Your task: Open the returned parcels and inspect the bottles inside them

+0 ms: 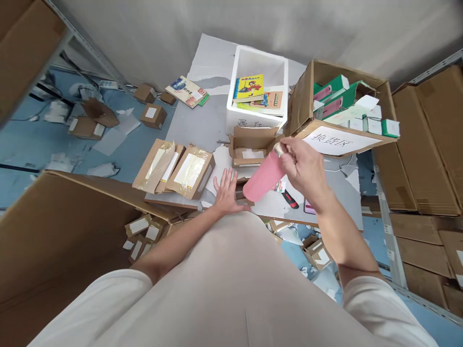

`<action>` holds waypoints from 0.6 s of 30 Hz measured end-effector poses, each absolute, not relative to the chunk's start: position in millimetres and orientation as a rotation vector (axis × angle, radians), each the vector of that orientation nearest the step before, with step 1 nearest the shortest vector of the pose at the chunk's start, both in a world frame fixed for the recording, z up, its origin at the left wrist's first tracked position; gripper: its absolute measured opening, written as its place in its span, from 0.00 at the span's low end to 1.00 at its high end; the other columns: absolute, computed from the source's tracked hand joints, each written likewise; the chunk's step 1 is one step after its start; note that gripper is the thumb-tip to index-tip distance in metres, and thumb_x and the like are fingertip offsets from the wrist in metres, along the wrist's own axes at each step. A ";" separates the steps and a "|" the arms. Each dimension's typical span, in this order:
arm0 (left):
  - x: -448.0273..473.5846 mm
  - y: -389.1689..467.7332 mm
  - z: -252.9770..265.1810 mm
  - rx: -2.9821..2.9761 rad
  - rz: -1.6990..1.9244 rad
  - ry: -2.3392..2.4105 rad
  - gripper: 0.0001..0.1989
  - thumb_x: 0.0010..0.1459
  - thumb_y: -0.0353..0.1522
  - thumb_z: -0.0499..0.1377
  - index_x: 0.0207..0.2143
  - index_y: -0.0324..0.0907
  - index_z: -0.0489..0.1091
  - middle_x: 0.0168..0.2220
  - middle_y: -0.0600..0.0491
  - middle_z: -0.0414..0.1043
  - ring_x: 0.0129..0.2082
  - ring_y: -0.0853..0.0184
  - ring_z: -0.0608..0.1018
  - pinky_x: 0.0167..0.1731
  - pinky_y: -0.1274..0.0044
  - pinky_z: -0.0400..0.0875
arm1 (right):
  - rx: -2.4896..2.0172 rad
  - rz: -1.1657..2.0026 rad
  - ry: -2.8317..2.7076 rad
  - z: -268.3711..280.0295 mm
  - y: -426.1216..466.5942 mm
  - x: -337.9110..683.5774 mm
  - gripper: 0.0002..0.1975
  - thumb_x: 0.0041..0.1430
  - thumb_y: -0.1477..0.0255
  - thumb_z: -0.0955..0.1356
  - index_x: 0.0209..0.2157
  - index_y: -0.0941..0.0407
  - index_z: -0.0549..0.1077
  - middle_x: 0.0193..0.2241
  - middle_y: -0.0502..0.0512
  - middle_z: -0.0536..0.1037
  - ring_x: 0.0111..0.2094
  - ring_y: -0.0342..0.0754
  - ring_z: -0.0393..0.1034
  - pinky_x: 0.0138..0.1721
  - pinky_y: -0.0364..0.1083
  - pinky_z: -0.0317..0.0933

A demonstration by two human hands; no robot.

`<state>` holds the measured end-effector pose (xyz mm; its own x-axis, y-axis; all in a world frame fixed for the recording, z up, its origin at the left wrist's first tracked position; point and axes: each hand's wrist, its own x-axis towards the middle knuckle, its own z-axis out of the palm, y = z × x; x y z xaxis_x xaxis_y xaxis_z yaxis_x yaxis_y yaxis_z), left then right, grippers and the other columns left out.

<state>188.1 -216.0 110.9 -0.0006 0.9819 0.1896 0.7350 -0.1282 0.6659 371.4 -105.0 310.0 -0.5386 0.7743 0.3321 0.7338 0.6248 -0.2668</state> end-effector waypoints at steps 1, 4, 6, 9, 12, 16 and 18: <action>189.7 -213.4 120.0 1.907 0.981 1.746 0.69 0.28 0.64 0.64 0.67 0.39 0.47 0.67 0.28 0.47 0.66 0.34 0.50 0.60 0.43 0.36 | -1.199 0.126 -2.381 314.6 -98.3 371.4 0.20 0.69 0.59 0.55 0.48 0.54 0.69 0.34 0.56 0.74 0.37 0.51 0.70 0.37 0.48 0.60; 199.0 -201.2 145.1 1.759 1.282 1.600 0.60 0.37 0.62 0.63 0.66 0.41 0.49 0.62 0.34 0.59 0.62 0.45 0.64 0.61 0.53 0.56 | -1.190 0.130 -2.272 322.8 -78.2 369.6 0.24 0.70 0.55 0.51 0.48 0.54 0.69 0.34 0.54 0.74 0.39 0.49 0.71 0.39 0.48 0.61; 205.5 -192.5 156.6 1.574 1.415 1.522 0.51 0.44 0.59 0.62 0.63 0.43 0.52 0.56 0.38 0.66 0.56 0.52 0.72 0.55 0.61 0.67 | -1.160 0.176 -2.254 324.3 -64.9 369.6 0.28 0.69 0.52 0.50 0.49 0.54 0.69 0.36 0.54 0.74 0.41 0.49 0.71 0.41 0.50 0.62; 209.7 -184.9 166.6 1.359 1.484 1.353 0.44 0.48 0.59 0.60 0.60 0.43 0.55 0.54 0.40 0.67 0.54 0.55 0.73 0.52 0.65 0.71 | -1.116 0.284 -2.257 324.8 -46.9 374.3 0.33 0.65 0.46 0.51 0.51 0.54 0.71 0.44 0.57 0.73 0.48 0.51 0.68 0.46 0.54 0.63; 209.5 -184.3 173.9 1.086 1.489 1.104 0.39 0.52 0.60 0.55 0.56 0.42 0.60 0.52 0.41 0.69 0.52 0.56 0.74 0.49 0.65 0.72 | -1.053 0.544 -2.225 324.9 -33.8 380.1 0.36 0.58 0.41 0.56 0.52 0.52 0.71 0.50 0.59 0.69 0.52 0.53 0.65 0.47 0.57 0.64; 213.3 -187.9 183.8 0.719 1.339 0.779 0.33 0.55 0.57 0.54 0.49 0.40 0.67 0.44 0.43 0.75 0.43 0.57 0.78 0.44 0.63 0.74 | -0.884 1.081 -2.043 316.5 -22.7 378.1 0.32 0.51 0.43 0.68 0.51 0.47 0.70 0.47 0.53 0.72 0.48 0.51 0.69 0.42 0.53 0.70; 216.7 -189.4 186.0 0.599 1.300 0.692 0.30 0.55 0.55 0.57 0.46 0.39 0.69 0.42 0.44 0.76 0.43 0.56 0.78 0.46 0.62 0.73 | -0.850 1.223 -1.929 306.9 -18.1 374.0 0.28 0.50 0.47 0.71 0.49 0.46 0.70 0.45 0.52 0.73 0.46 0.50 0.70 0.40 0.51 0.72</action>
<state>216.7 -189.4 186.0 0.1255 0.9847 -0.1212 -0.6501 0.1739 0.7397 374.0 -18.1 306.9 -0.5478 0.8113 0.2042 0.1613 0.3420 -0.9258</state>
